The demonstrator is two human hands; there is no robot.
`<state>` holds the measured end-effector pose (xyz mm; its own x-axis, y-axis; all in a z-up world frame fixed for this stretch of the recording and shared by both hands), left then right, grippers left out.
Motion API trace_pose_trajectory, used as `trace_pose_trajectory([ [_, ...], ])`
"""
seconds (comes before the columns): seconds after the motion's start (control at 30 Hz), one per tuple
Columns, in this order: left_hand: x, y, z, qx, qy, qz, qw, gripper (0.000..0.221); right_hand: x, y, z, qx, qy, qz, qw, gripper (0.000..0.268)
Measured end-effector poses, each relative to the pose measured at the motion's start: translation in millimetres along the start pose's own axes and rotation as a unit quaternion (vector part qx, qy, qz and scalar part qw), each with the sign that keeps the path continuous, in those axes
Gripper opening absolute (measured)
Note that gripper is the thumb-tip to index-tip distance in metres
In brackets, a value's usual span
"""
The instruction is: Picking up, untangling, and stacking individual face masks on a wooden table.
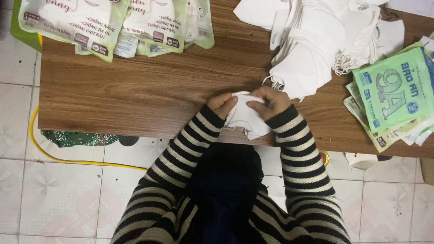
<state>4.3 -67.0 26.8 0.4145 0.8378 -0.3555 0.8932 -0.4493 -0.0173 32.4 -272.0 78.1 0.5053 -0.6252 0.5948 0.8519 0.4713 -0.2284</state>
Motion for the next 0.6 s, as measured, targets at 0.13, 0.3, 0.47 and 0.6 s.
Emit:
trace_pose_trajectory([
  [0.13,-14.2,-6.0,-41.7,-0.027,0.019,0.026,0.999,0.035,-0.2,1.5,-7.6,-0.021,0.021,0.003,1.0,0.027],
  [0.3,-1.5,1.8,-4.3,-0.059,0.039,0.054,0.996,0.035,-5.3,6.0,-0.9,-0.04,0.055,0.005,0.998,0.029],
  [0.47,6.0,1.8,22.2,-0.059,0.025,0.047,0.997,0.034,-11.2,4.1,-0.2,0.043,0.017,-0.084,0.995,0.026],
  [0.6,4.5,-2.2,5.9,-0.074,0.037,0.034,0.996,0.033,18.8,-0.6,-19.7,0.093,-0.063,-0.291,0.95,0.015],
])
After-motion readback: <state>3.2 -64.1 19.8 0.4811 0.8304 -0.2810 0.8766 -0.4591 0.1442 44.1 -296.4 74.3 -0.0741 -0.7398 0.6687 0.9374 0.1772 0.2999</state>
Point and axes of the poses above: each hand's wrist, its own y-axis towards the middle knuckle, its own x-axis out of the back of the hand, z = x × y, the point moved 1 cm from there along y, towards the middle knuckle, and after that the axes turned 15 degrees about z, right-handed, at the moved point
